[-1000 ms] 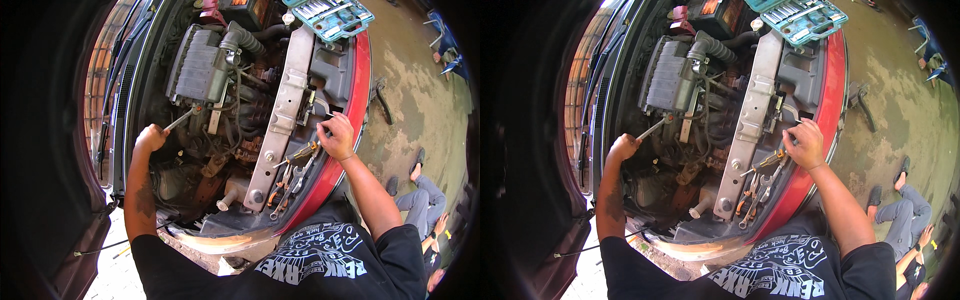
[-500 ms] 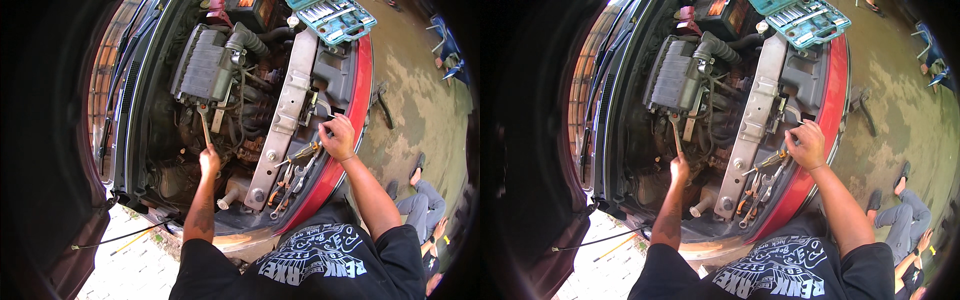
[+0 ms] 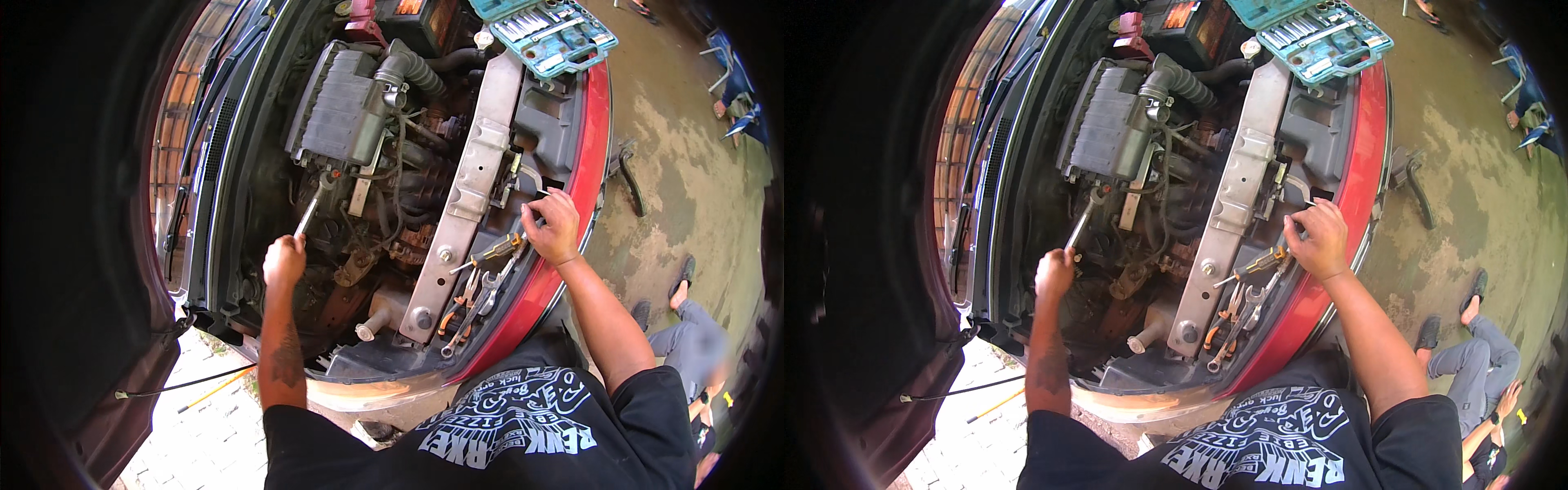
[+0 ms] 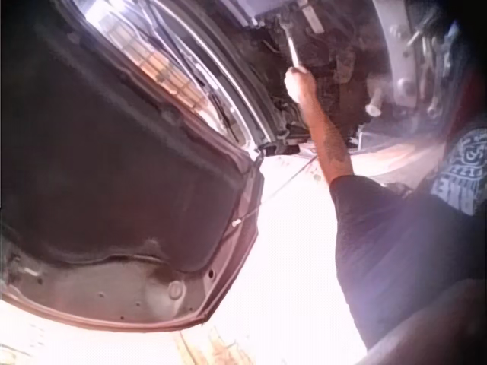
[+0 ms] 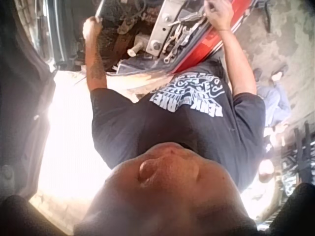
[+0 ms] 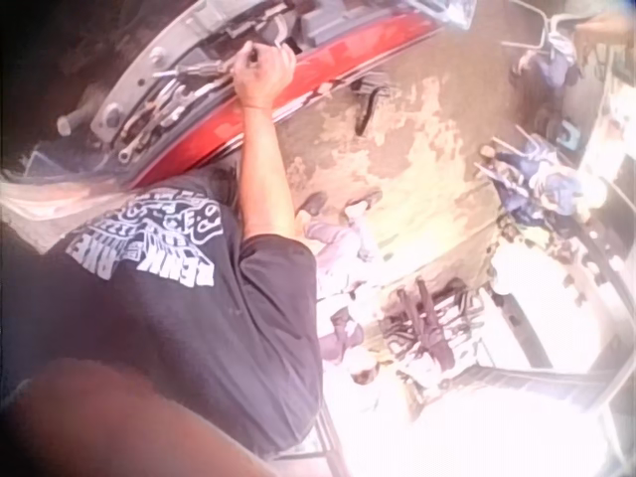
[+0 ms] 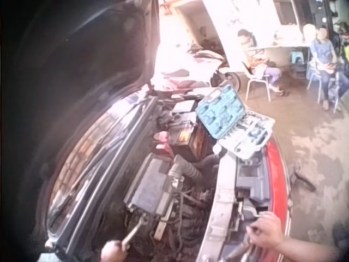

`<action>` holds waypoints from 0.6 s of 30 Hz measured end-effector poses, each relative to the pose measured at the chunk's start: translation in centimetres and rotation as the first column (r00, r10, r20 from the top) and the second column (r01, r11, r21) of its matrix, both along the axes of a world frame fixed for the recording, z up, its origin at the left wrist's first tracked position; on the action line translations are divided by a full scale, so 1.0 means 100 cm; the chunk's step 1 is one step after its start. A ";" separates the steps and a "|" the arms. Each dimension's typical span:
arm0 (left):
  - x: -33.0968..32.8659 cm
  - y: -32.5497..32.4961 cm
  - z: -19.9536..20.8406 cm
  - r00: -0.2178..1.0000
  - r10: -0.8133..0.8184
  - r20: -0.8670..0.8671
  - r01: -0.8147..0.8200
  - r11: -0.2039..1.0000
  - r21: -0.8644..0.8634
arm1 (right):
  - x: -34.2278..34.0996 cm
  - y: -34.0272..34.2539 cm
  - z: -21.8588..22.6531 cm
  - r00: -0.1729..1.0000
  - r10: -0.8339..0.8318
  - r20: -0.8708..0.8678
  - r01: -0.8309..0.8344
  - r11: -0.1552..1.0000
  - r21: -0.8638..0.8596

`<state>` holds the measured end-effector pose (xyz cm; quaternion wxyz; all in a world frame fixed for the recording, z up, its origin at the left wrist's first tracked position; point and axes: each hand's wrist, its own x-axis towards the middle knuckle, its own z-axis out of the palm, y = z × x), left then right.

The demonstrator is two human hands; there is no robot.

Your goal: The person uses a wrench to loosen bolts on the car engine, then uses their hands to unscrew a component and remove it.

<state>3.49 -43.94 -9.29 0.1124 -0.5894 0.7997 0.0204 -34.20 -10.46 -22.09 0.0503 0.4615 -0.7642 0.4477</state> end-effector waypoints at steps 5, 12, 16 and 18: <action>-0.017 -0.047 0.048 0.959 -0.181 0.219 0.176 0.984 0.042 | 0.001 -0.002 -0.001 1.000 -0.004 -0.003 0.004 1.000 -0.006; -0.045 -0.095 0.076 0.881 -0.262 0.394 0.223 0.964 0.143 | 0.001 -0.003 0.003 1.000 -0.001 0.003 0.001 1.000 -0.019; -0.054 -0.096 0.085 0.870 -0.299 0.392 0.243 0.952 0.186 | 0.000 -0.001 0.001 1.000 0.002 0.009 -0.002 1.000 -0.014; -0.053 -0.095 0.084 0.867 -0.311 0.389 0.257 0.948 0.186 | 0.000 0.000 0.000 1.000 0.002 0.006 -0.002 1.000 -0.009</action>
